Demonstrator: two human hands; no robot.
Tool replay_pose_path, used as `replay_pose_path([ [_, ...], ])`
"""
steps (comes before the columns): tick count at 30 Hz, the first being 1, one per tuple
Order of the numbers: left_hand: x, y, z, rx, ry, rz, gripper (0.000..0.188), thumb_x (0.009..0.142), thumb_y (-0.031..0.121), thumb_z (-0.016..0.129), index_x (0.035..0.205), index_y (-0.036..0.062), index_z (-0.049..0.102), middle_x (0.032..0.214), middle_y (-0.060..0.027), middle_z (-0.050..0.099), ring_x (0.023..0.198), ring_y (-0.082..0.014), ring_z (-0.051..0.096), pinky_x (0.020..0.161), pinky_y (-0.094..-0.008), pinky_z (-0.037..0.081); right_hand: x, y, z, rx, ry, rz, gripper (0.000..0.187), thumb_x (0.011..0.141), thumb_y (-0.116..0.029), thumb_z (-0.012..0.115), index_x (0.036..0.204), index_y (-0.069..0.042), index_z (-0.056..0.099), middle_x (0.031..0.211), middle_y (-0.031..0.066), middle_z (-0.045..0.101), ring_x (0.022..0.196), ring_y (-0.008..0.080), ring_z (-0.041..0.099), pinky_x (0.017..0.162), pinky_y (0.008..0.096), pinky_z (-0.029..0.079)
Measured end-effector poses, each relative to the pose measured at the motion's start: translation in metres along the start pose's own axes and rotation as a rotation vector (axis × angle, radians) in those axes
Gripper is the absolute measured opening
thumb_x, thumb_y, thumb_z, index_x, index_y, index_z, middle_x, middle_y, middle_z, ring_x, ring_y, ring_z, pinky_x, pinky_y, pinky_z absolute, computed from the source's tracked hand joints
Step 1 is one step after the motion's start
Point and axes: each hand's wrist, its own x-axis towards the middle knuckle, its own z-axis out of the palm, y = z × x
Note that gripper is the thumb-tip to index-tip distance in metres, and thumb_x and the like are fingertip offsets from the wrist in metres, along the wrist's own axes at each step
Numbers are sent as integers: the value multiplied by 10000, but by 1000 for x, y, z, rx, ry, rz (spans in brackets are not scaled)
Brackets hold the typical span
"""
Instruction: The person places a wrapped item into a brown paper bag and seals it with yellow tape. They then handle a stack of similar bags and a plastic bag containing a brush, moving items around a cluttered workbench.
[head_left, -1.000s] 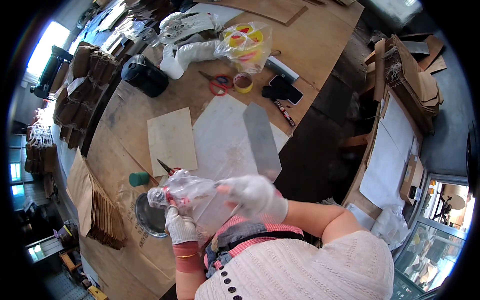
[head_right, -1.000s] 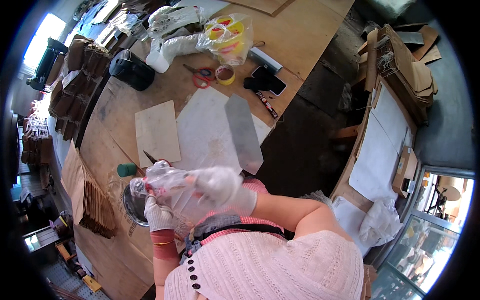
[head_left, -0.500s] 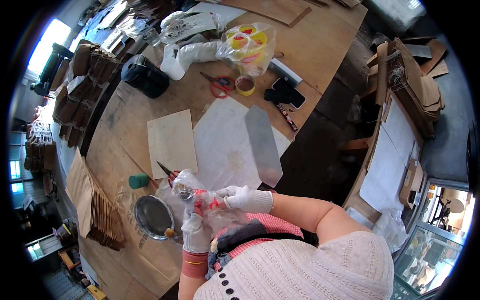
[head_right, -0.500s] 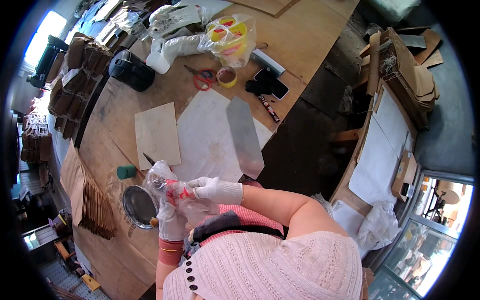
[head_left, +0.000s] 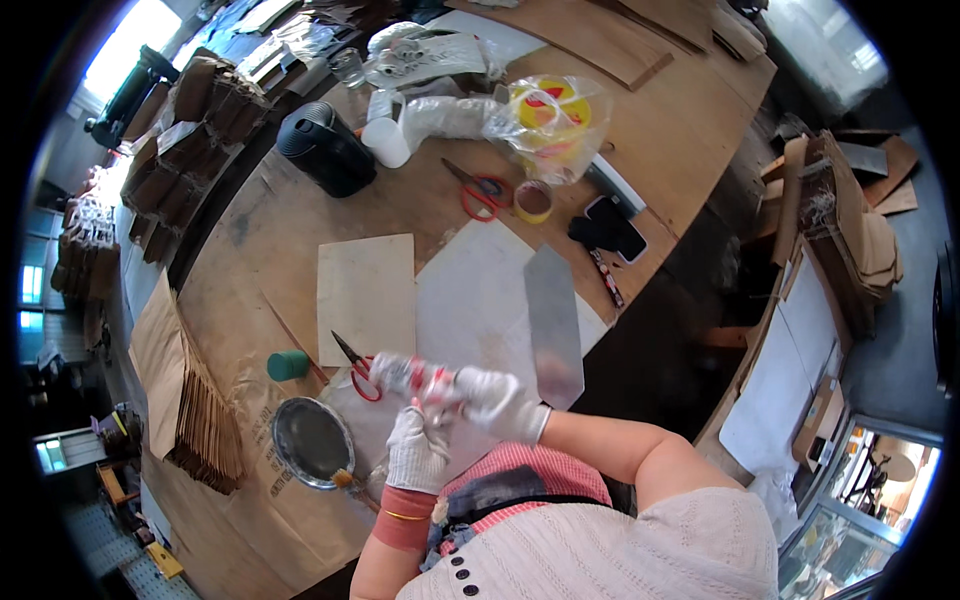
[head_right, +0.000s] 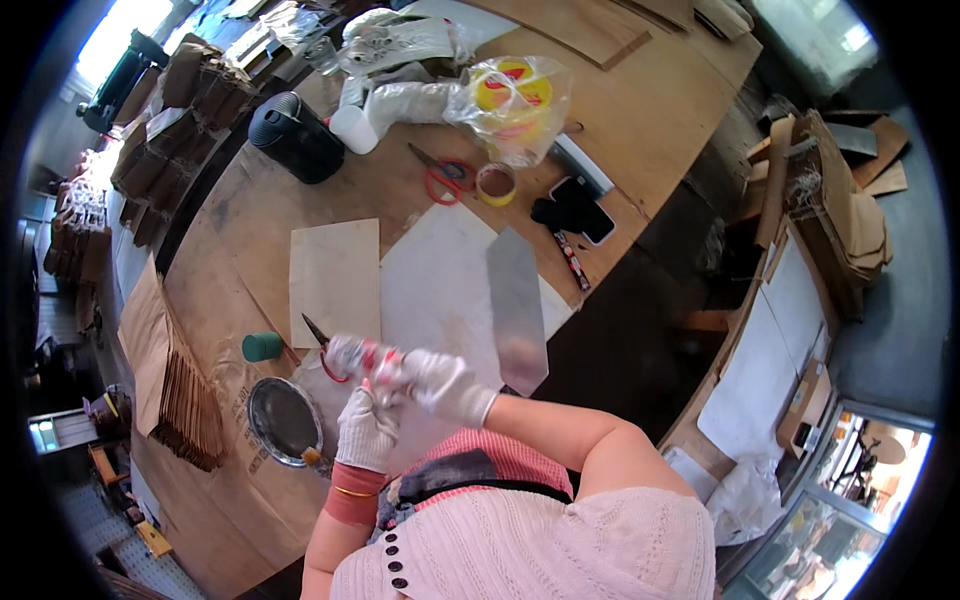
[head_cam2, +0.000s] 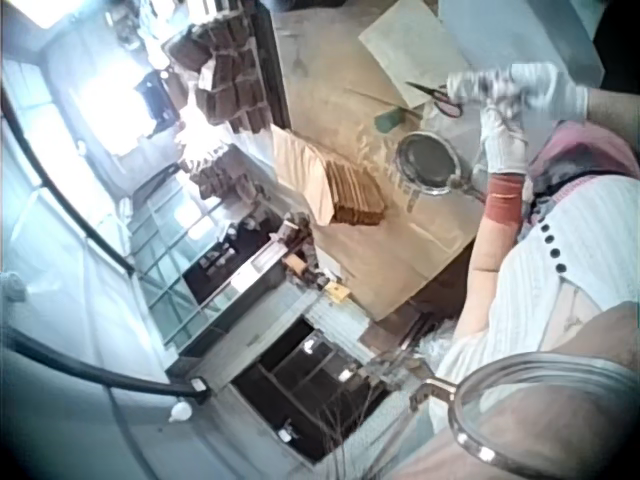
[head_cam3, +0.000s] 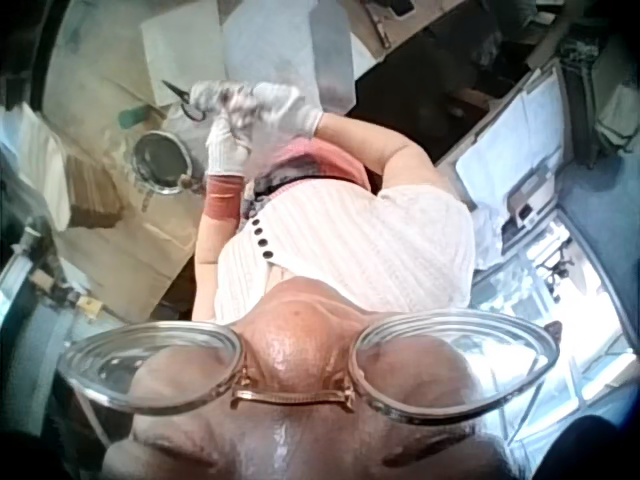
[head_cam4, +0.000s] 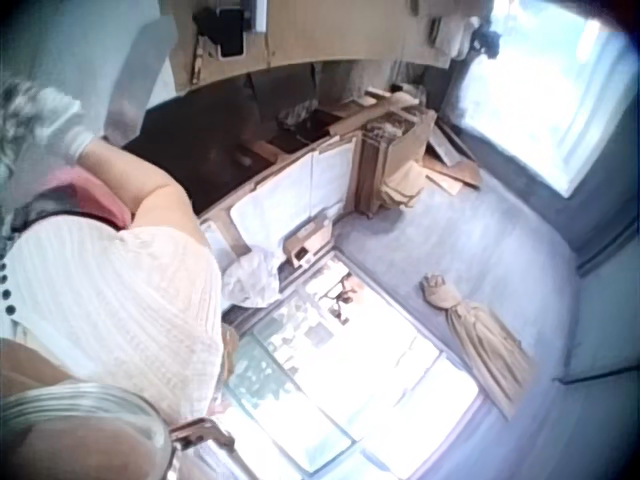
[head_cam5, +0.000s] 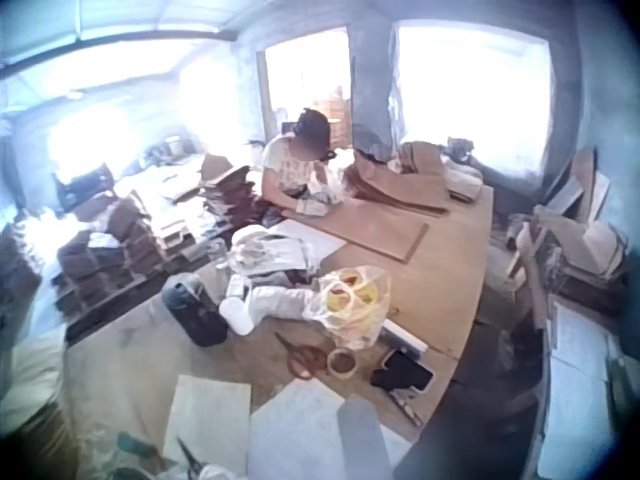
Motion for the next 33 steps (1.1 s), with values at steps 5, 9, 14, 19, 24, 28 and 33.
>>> replay_pose_path([
  [5,6,18,23,40,-239,158,597,988,261,567,1484,38,321,1472,-142,415,1375,-300,383,1181,-456,276,123,124,-51,-357,349,-57,143,922,-255,611,956,-147,698,880,130,688,795,328,668,674,425,517],
  [9,-11,14,-20,154,-72,121,570,978,257,563,1470,60,354,1496,-165,400,1373,-329,392,1176,-477,278,253,161,-109,-922,202,73,155,822,-237,627,954,-155,634,972,102,683,883,308,683,787,461,535],
  [14,-20,-3,-58,93,138,8,563,960,259,567,1450,49,381,1458,-165,444,1366,-327,404,1152,-485,315,327,206,-146,-1109,105,205,420,859,-334,629,1221,-123,607,1224,142,631,1098,319,624,920,477,494],
  [19,-20,-8,-59,41,154,-28,486,978,171,522,1428,23,411,1440,-134,468,1330,-286,445,1129,-480,346,270,175,-85,-1382,593,-65,304,860,-191,578,1126,-43,602,1102,164,628,1068,313,606,863,466,468],
  [24,-23,-6,-52,109,112,22,461,990,202,485,1409,18,433,1406,-137,503,1283,-276,485,1123,-467,347,128,130,-91,-739,222,432,179,814,-227,637,912,-85,590,960,121,662,869,292,645,744,449,492],
  [28,-27,-6,-44,191,93,2,453,996,202,458,1409,18,432,1412,-152,496,1291,-280,479,1128,-464,345,59,200,-178,-1223,494,371,288,819,-240,652,1057,-78,635,1035,96,671,979,270,651,799,430,509],
  [33,-28,-15,-37,238,9,-74,477,1002,220,477,1424,9,408,1443,-154,466,1310,-288,461,1129,-465,341,44,253,-230,-1303,183,396,339,800,-196,657,1118,-79,631,1106,84,667,1049,268,633,847,403,513],
])
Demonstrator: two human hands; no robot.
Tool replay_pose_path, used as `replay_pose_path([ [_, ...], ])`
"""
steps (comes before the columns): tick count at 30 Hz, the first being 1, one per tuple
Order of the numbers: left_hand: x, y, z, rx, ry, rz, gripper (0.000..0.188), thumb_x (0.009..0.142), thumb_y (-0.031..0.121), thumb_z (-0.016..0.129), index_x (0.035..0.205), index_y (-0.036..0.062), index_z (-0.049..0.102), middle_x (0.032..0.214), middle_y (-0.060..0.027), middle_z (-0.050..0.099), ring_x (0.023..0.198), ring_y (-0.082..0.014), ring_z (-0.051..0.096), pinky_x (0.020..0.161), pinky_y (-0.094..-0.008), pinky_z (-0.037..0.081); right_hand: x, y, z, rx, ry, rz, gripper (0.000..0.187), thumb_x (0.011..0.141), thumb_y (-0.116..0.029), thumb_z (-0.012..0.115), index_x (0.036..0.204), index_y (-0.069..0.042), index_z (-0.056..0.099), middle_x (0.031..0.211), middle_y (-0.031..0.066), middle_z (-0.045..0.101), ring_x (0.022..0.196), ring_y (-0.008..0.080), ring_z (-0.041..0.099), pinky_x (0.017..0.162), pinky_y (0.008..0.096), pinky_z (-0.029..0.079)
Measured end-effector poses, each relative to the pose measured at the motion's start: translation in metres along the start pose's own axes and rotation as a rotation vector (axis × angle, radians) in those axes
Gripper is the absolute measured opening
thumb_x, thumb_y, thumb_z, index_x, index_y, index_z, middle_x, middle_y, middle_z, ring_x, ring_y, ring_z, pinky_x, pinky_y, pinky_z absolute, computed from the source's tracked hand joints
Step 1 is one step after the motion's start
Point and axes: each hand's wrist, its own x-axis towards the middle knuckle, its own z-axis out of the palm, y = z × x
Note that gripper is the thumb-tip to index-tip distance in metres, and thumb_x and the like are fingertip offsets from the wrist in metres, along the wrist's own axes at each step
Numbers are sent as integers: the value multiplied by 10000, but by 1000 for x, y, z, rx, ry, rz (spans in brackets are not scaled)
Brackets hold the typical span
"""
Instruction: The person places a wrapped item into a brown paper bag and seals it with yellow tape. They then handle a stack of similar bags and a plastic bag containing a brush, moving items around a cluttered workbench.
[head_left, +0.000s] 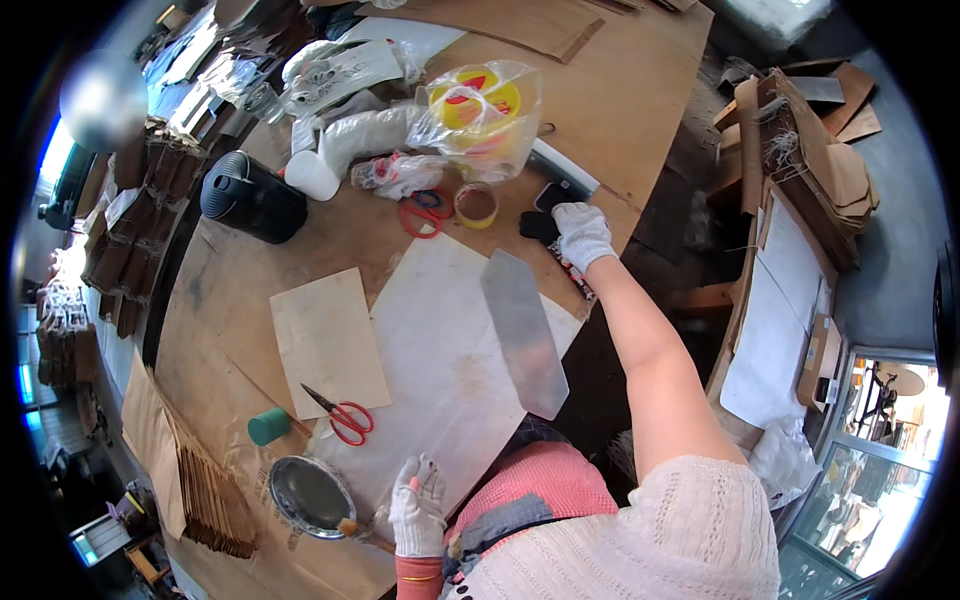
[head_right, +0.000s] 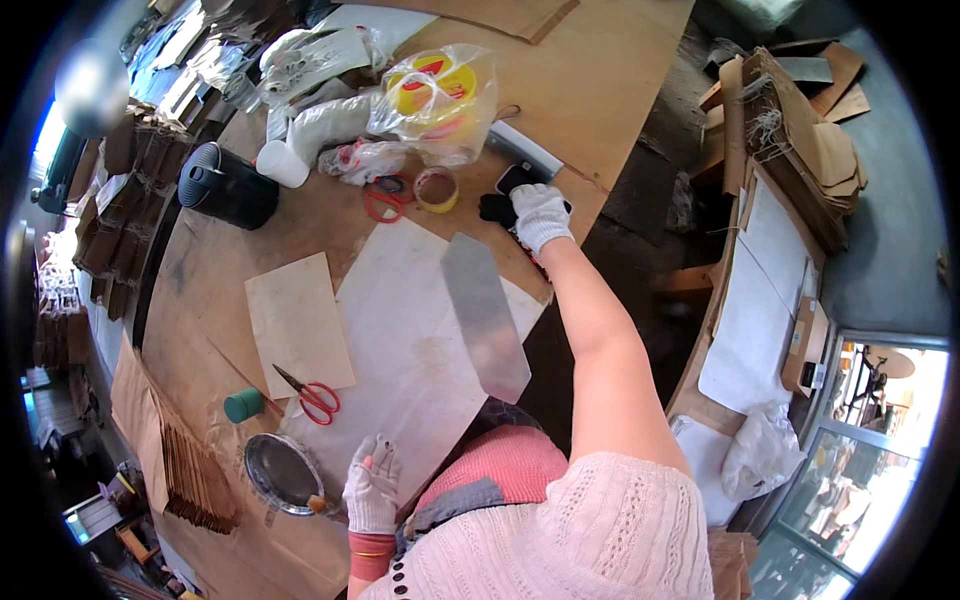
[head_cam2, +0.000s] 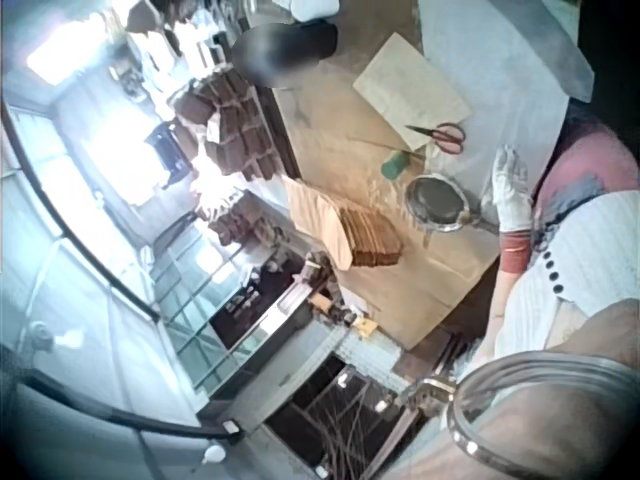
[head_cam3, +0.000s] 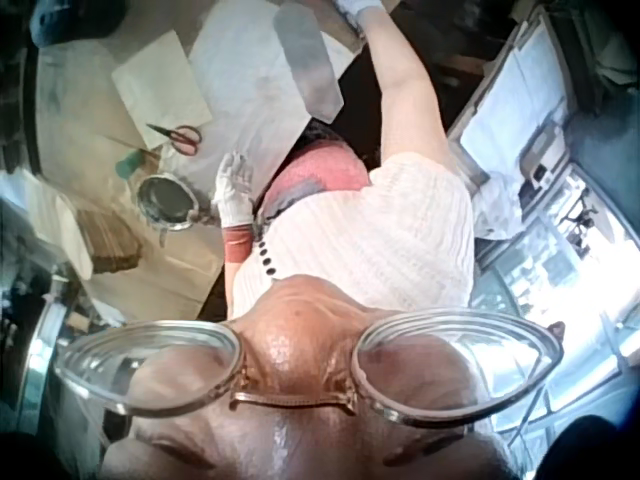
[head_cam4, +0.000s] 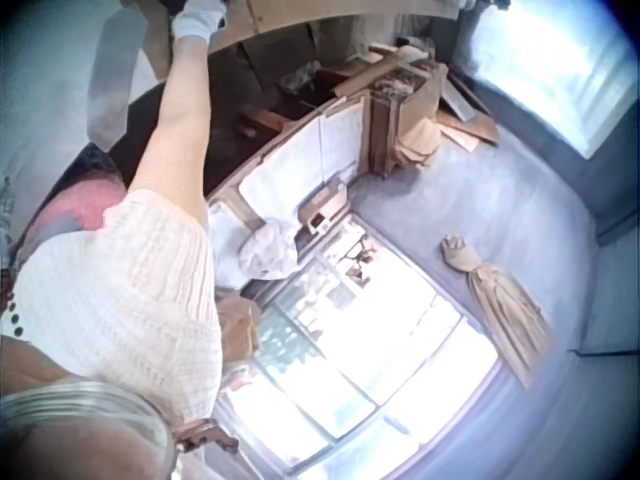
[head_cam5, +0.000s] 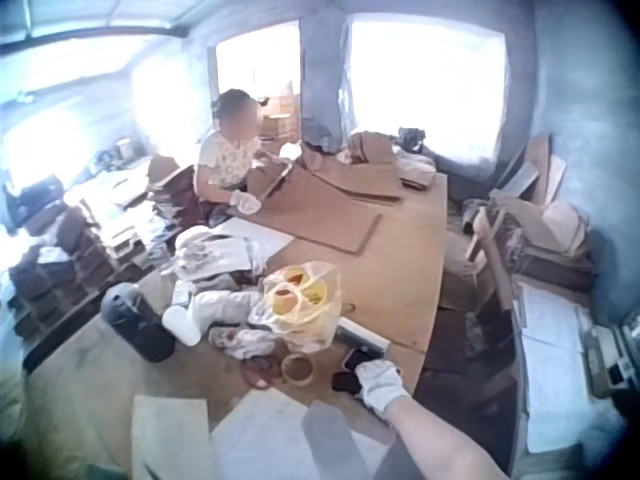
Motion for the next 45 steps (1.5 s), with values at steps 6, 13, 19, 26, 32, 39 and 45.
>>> replay_pose_path([
  [6,-14,-7,4,119,-160,50,504,1006,235,493,1435,-6,381,1457,-174,445,1333,-300,441,1142,-469,334,-69,-1,-73,651,-6,622,561,739,-313,726,1244,-105,601,1207,147,648,1131,321,614,950,425,492],
  [13,-27,-25,-1,207,-336,21,490,1033,264,412,1445,2,364,1475,-178,426,1359,-279,413,1145,-462,343,-290,76,-74,861,199,1177,678,761,-359,684,1350,-69,513,1271,187,629,1180,349,595,984,405,462],
  [19,-32,-53,-6,333,-502,-135,498,1032,258,405,1457,3,352,1483,-173,415,1361,-295,408,1148,-464,340,-524,83,-34,662,63,1819,664,792,-458,654,1265,0,564,1202,241,647,1101,399,621,943,415,480],
  [26,-81,-98,32,515,-524,-98,503,1033,256,396,1444,-30,353,1468,-199,413,1349,-321,407,1161,-458,338,-652,107,-13,604,105,2106,602,768,-461,648,1132,18,627,1152,275,655,1050,435,639,887,471,504],
  [32,-100,-147,79,460,-523,-175,534,1035,253,412,1459,-53,300,1467,-228,395,1331,-332,431,1158,-476,350,-683,203,-7,699,92,2162,645,765,-423,707,1222,18,593,1170,279,646,1095,413,629,912,463,501],
  [39,-132,-184,141,458,-555,-112,462,1041,209,423,1421,-49,378,1421,-225,459,1307,-336,471,1152,-458,356,-691,183,70,552,-219,1935,620,821,-411,686,1275,-5,569,1261,257,607,1225,371,565,1011,434,471],
  [45,-123,-183,122,317,-445,-47,451,1022,221,482,1388,-36,426,1394,-214,505,1292,-325,501,1116,-454,398,-658,143,108,592,-366,942,273,902,-286,567,946,-30,649,928,203,696,920,363,663,800,435,520],
])
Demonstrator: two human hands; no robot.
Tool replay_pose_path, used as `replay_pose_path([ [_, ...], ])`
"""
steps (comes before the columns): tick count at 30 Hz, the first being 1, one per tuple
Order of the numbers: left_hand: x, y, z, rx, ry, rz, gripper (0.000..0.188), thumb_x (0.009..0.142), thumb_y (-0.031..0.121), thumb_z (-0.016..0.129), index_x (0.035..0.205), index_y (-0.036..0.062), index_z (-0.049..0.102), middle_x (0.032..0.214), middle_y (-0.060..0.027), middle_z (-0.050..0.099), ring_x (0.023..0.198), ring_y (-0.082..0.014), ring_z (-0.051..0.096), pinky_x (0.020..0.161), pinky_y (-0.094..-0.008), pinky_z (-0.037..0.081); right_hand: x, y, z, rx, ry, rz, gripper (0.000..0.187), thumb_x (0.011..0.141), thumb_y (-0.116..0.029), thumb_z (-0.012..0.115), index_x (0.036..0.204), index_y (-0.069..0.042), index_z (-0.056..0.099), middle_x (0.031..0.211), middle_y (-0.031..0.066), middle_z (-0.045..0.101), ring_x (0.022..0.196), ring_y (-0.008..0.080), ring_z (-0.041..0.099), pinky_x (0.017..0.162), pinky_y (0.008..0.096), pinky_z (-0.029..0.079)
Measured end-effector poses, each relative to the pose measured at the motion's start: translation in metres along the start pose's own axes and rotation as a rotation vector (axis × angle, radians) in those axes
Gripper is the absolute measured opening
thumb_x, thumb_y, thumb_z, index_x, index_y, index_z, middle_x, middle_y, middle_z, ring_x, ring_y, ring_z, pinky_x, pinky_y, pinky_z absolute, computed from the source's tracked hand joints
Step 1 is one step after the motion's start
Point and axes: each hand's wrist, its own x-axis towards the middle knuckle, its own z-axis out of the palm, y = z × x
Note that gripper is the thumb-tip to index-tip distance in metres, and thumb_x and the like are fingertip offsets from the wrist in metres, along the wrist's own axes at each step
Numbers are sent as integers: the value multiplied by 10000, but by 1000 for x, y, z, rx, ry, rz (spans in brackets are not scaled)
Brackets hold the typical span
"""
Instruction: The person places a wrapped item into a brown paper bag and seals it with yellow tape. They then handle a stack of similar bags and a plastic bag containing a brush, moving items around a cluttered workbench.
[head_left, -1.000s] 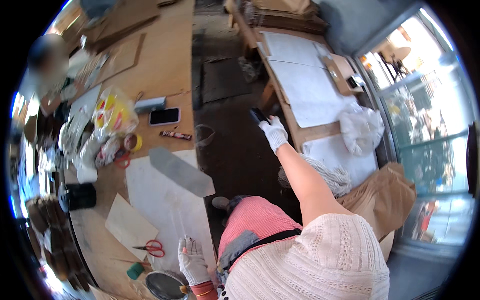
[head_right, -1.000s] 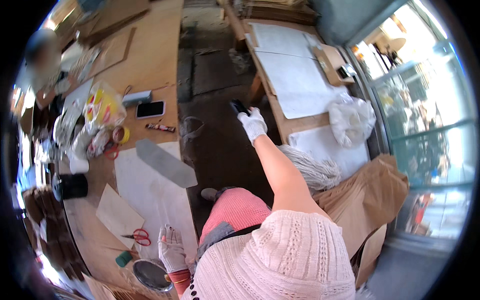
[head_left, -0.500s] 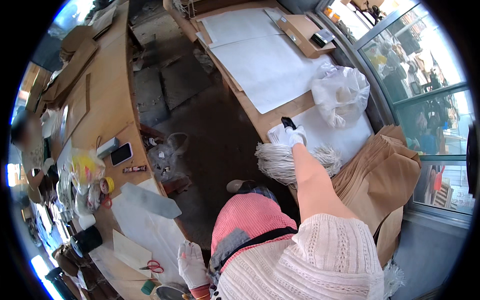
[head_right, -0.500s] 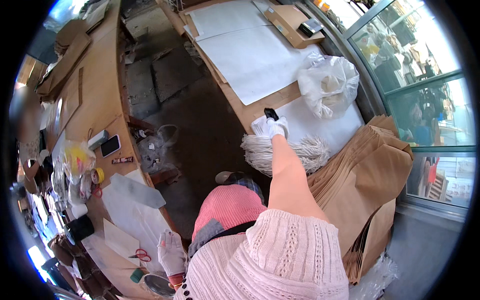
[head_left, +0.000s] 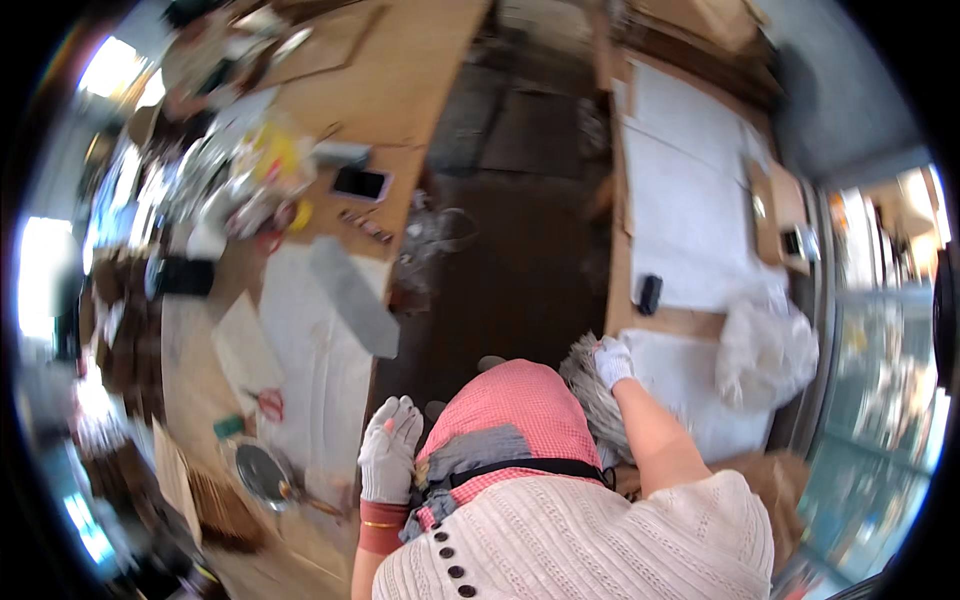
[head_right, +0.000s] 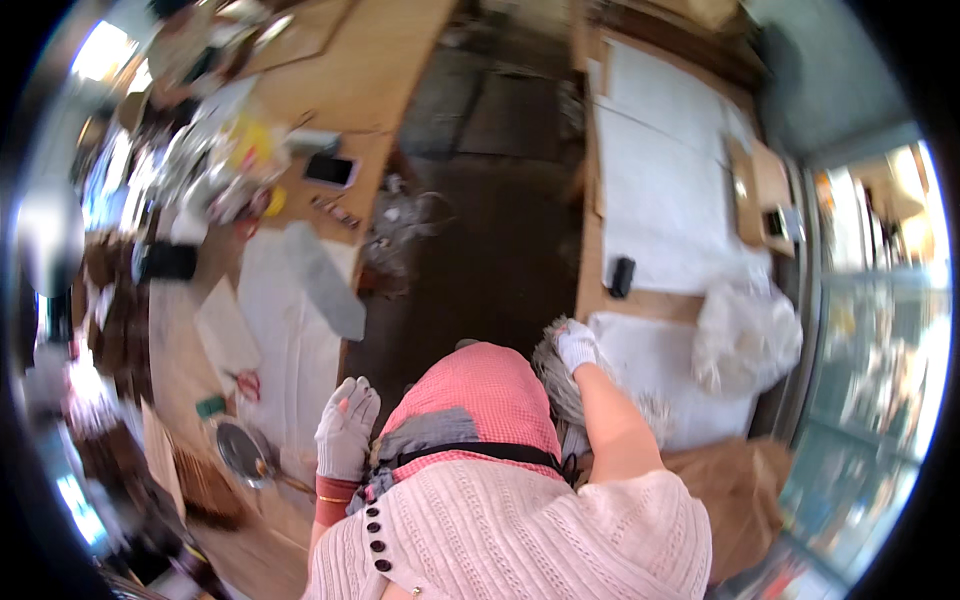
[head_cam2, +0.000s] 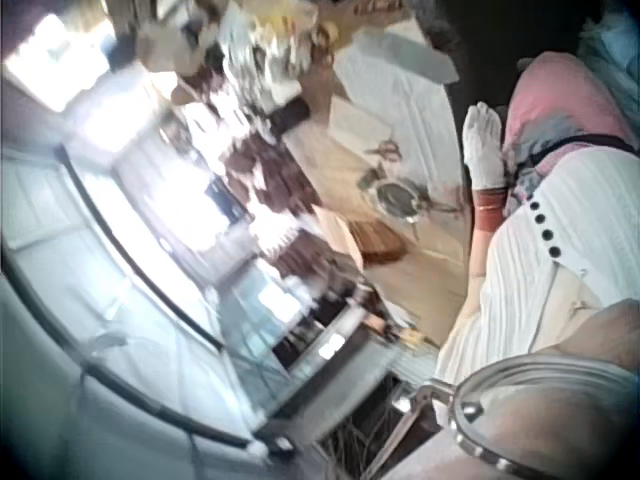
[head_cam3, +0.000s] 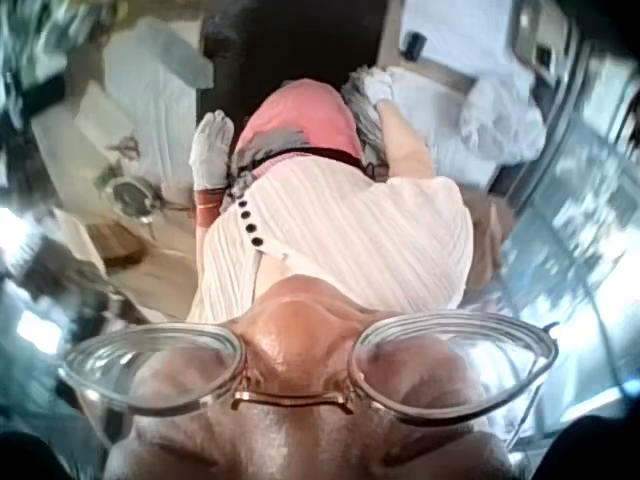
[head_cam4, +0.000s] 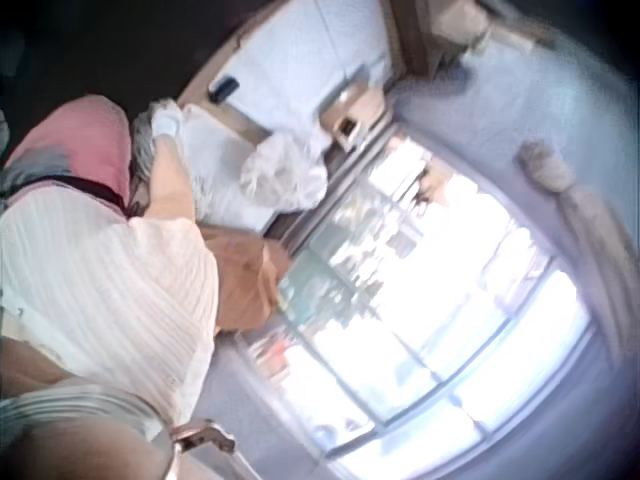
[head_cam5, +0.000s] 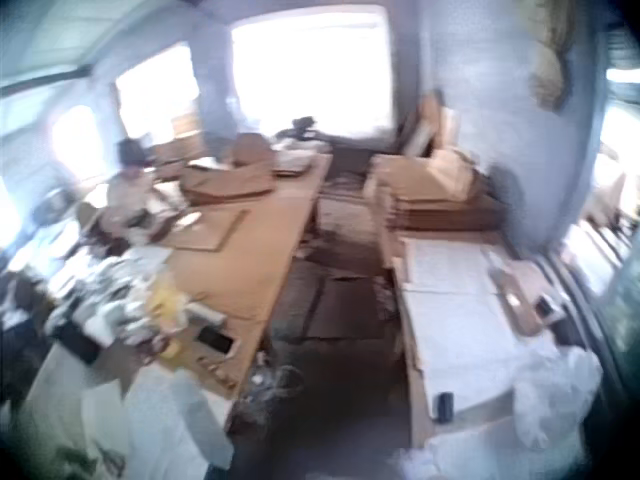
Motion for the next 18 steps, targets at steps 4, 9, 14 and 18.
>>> replay_pose_path([
  [4,-17,1,-29,-74,107,94,457,1004,218,508,1376,-38,441,1404,-211,501,1289,-322,500,1108,-456,402,-9,-167,-102,208,-254,51,261,931,-265,545,902,-42,676,896,165,709,861,315,694,770,423,535],
  [9,-42,-10,-71,-226,194,184,455,1000,243,523,1361,-25,458,1383,-194,526,1260,-302,526,1088,-441,420,11,-260,-112,-97,-246,-224,405,946,-441,515,895,-79,691,844,131,713,850,315,699,777,444,523],
  [14,-67,-14,-111,-343,349,270,405,1017,266,470,1319,-1,501,1347,-189,552,1239,-298,551,1087,-441,431,-12,-351,-78,-36,-237,-615,285,895,-381,557,935,-131,688,900,135,712,890,366,674,793,474,514],
  [18,-90,-8,-141,-398,383,321,418,1015,270,487,1325,-11,499,1376,-167,544,1254,-274,538,1100,-445,412,-93,-442,-53,-51,-478,-853,284,914,-377,574,872,-110,658,848,145,699,850,362,672,718,490,507],
])
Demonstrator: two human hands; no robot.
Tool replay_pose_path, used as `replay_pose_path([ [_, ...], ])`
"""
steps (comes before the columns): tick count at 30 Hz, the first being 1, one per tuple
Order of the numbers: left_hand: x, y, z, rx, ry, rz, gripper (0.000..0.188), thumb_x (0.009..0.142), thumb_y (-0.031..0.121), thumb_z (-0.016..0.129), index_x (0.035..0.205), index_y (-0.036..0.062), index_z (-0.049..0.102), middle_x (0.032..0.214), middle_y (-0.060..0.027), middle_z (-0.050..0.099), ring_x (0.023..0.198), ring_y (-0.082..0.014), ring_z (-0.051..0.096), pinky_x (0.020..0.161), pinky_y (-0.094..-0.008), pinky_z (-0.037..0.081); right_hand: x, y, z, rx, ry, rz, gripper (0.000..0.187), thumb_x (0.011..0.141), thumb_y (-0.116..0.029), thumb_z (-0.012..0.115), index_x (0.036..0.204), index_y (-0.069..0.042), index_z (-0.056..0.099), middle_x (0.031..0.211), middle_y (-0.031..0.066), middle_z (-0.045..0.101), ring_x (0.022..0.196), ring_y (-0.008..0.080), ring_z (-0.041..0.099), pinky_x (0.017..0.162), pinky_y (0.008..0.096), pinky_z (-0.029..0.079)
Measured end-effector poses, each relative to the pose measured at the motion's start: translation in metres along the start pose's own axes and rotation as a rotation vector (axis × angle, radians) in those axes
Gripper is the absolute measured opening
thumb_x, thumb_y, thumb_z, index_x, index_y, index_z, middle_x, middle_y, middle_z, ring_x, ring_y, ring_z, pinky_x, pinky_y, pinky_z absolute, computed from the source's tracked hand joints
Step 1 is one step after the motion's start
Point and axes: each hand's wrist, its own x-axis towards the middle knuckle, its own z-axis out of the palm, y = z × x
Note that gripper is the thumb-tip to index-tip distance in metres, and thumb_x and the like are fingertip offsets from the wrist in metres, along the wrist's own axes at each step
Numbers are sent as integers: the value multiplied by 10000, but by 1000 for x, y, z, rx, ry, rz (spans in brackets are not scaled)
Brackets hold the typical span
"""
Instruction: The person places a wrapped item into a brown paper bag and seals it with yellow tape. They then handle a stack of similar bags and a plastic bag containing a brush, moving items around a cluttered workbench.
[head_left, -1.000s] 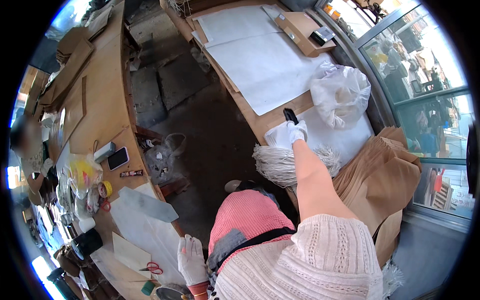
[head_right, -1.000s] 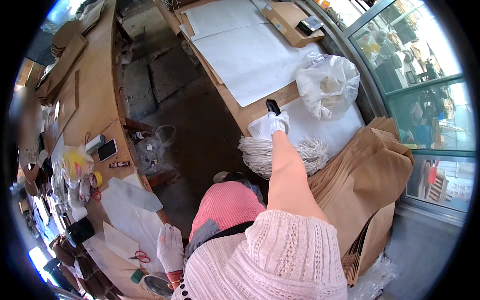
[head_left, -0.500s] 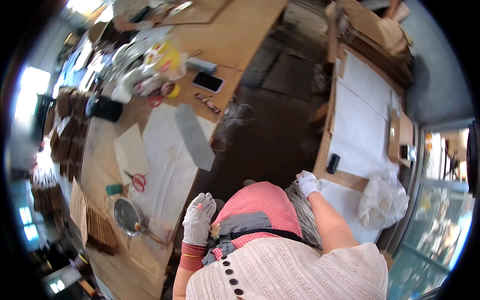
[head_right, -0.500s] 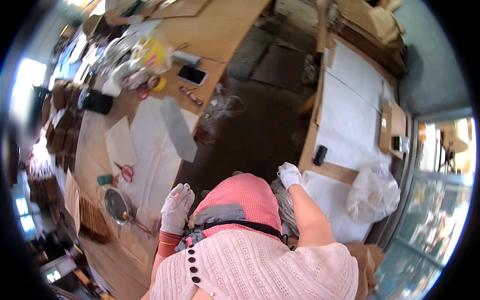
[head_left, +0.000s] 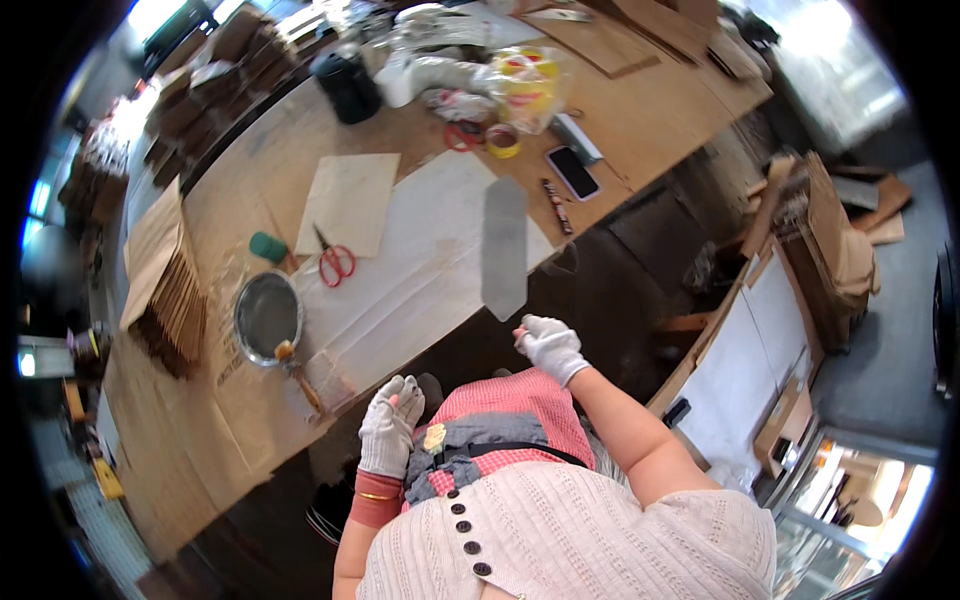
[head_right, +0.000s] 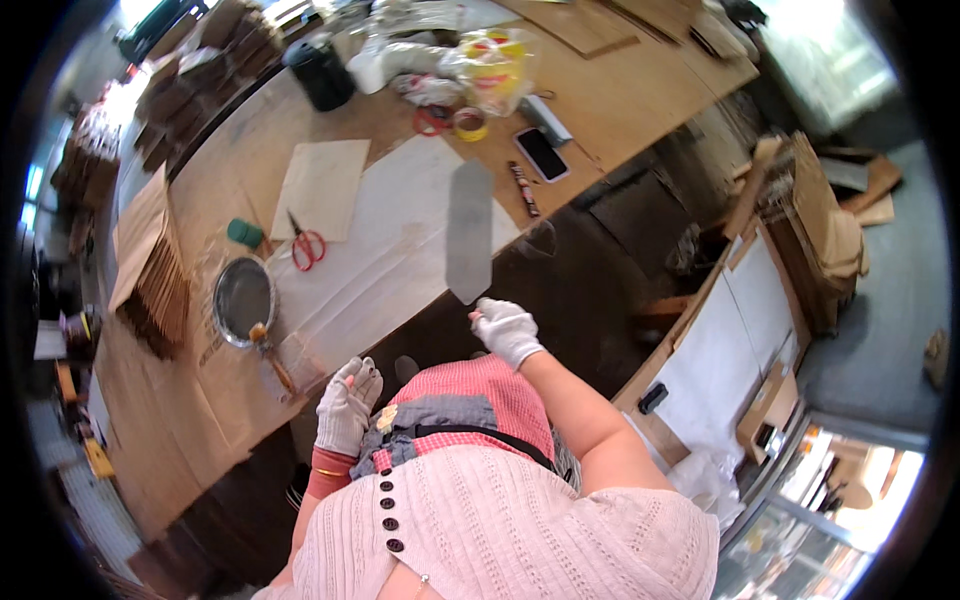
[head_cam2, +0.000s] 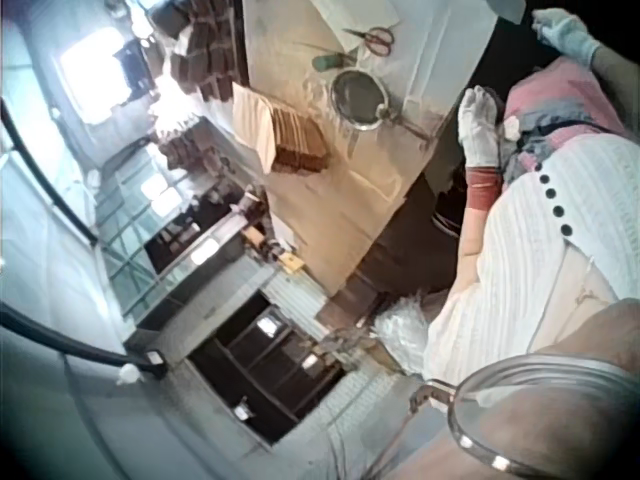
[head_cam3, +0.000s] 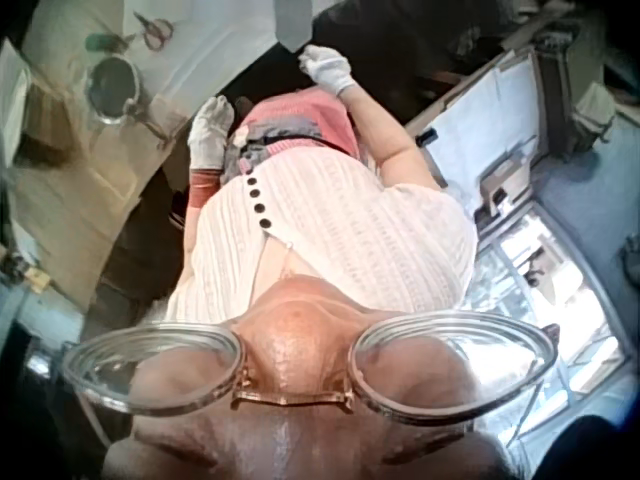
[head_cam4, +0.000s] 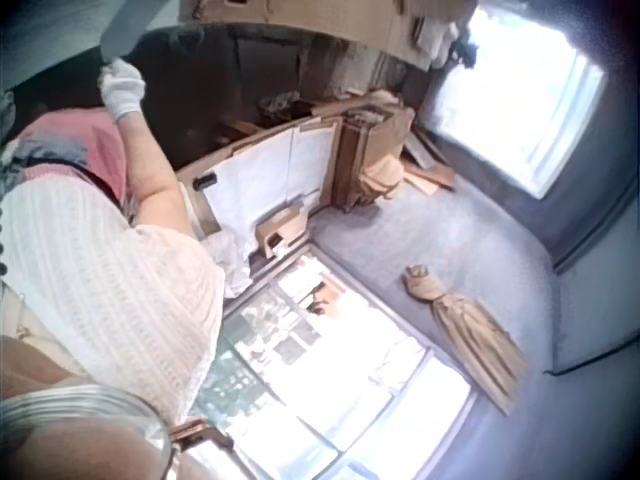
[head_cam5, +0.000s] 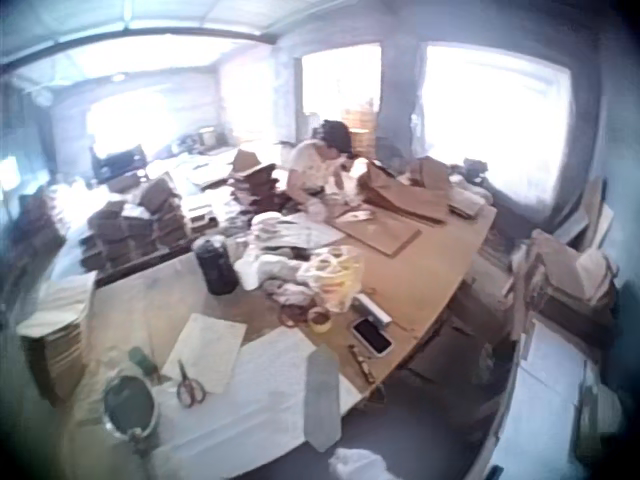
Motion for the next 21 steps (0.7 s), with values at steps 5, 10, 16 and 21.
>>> replay_pose_path([
  [5,8,27,-36,-117,29,34,428,1007,269,500,1328,-14,487,1373,-175,536,1256,-275,532,1096,-445,418,-7,-120,29,7,-152,-183,241,909,-335,586,905,-106,659,843,137,698,848,360,671,719,475,511],
  [10,11,47,-75,-213,29,53,449,996,281,521,1329,-17,480,1376,-190,519,1261,-291,525,1101,-463,415,-3,-168,54,-188,-163,-172,255,901,-341,593,927,-98,665,872,150,696,854,360,669,749,474,515],
  [16,23,59,-114,-234,90,-7,432,999,263,513,1325,-19,488,1359,-199,538,1248,-311,542,1073,-470,452,33,-109,39,-238,177,-174,317,901,-411,568,894,-128,709,930,150,699,911,368,659,812,470,509],
  [21,37,67,-115,-204,193,-19,438,1002,248,499,1349,-18,475,1349,-191,546,1243,-307,546,1075,-458,448,103,-56,-59,-398,185,277,339,903,-422,566,954,-117,703,1047,178,676,1033,356,630,874,468,496],
])
